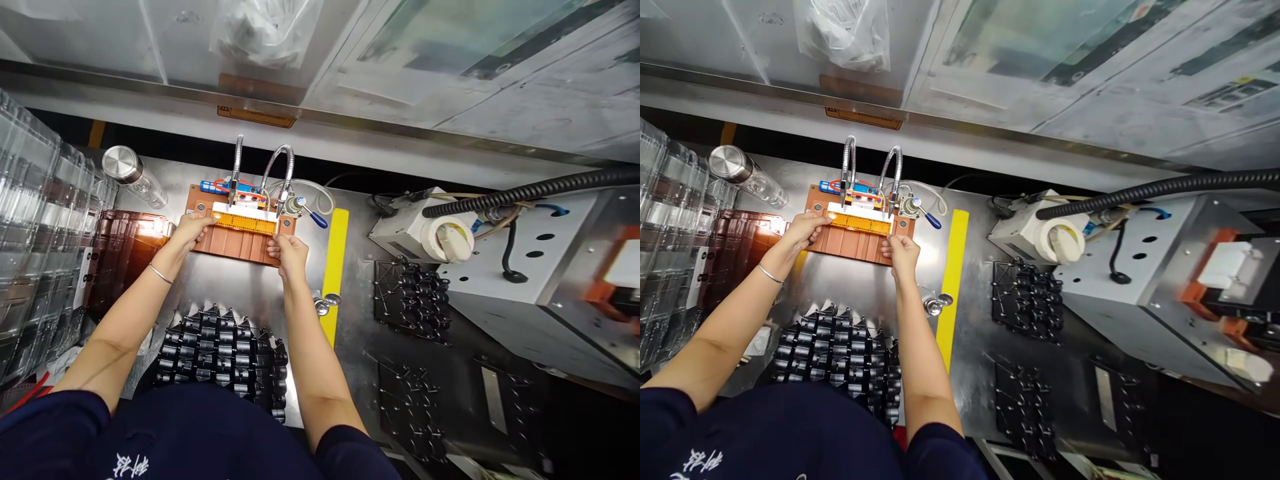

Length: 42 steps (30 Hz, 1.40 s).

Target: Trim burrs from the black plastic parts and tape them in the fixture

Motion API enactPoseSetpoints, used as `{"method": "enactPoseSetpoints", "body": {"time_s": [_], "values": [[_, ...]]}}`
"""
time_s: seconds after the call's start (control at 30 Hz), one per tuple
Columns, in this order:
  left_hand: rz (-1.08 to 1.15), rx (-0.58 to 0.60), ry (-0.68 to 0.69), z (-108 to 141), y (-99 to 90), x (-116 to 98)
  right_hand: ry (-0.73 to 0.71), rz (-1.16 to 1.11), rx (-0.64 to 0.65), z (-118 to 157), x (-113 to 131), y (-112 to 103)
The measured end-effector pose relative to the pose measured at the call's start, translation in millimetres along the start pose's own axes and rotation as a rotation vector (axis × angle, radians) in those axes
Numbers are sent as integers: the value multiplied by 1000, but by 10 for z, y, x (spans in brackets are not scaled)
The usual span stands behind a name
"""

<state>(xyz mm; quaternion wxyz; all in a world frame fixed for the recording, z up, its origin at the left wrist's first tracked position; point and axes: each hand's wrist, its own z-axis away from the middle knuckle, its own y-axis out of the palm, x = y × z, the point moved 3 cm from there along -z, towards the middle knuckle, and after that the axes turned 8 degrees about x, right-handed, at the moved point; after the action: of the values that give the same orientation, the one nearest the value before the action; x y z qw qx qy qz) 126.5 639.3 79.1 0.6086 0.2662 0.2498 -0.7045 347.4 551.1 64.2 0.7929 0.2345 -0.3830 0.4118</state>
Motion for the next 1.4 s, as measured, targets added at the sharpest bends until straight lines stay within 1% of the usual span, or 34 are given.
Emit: {"method": "enactPoseSetpoints", "body": {"time_s": [0.23, 0.33, 0.4, 0.5, 0.57, 0.6, 0.67, 0.7, 0.73, 0.8, 0.9, 0.93, 1.0, 1.03, 1.07, 1.1, 1.13, 1.2, 1.23, 1.27, 1.3, 1.37, 1.4], "values": [[-3, 21, 12, -1, 11, -4, 19, -4, -10, 2, 3, 7], [-10, 35, 10, -12, -13, 4, 35, 3, -8, -12, -13, -11], [-23, 71, -10, -24, -46, -1, 62, 15, 9, -40, -24, -20], [-43, 169, -55, -34, -104, -47, 100, 36, 62, -73, -27, -33], [-49, 221, -66, -21, -148, -98, 93, 45, 91, -22, -25, -86], [-52, 236, -65, -3, -173, -122, 82, 42, 98, 47, -34, -143], [-61, 252, -59, 58, -229, -143, 19, 81, 92, 300, -94, -339], [-67, 252, -49, 101, -261, -135, -10, 105, 78, 484, -163, -476], [-76, 246, -30, 151, -294, -115, -73, 195, 56, 702, -250, -630], [-97, 221, 30, 264, -352, -36, -76, 267, -11, 1198, -548, -962], [-114, 170, 109, 435, -385, 157, -30, 350, -89, 1916, -1136, -1367], [-113, 164, 116, 488, -375, 231, -3, 418, -63, 2102, -1332, -1451], [-110, 167, 132, 590, -340, 361, 41, 480, 35, 2355, -1650, -1571], [-113, 172, 147, 640, -321, 413, 45, 501, 55, 2422, -1742, -1629], [-119, 172, 171, 694, -306, 454, 38, 514, 54, 2452, -1780, -1687], [-128, 166, 203, 750, -296, 483, 22, 526, 32, 2449, -1759, -1742], [-141, 154, 243, 811, -290, 504, 4, 533, 0, 2417, -1686, -1785], [-163, 108, 331, 946, -280, 524, -82, 600, -41, 2283, -1398, -1774], [-182, 71, 396, 1020, -269, 520, -161, 662, -40, 2187, -1202, -1696], [-225, 29, 497, 1097, -248, 503, -286, 775, -20, 2076, -984, -1556], [-299, -12, 636, 1178, -210, 475, -458, 907, 23, 1957, -766, -1354], [-529, -60, 984, 1328, -83, 415, -766, 1110, 137, 1686, -415, -844], [-669, -66, 1149, 1379, -3, 403, -874, 1191, 188, 1532, -298, -573]]}}
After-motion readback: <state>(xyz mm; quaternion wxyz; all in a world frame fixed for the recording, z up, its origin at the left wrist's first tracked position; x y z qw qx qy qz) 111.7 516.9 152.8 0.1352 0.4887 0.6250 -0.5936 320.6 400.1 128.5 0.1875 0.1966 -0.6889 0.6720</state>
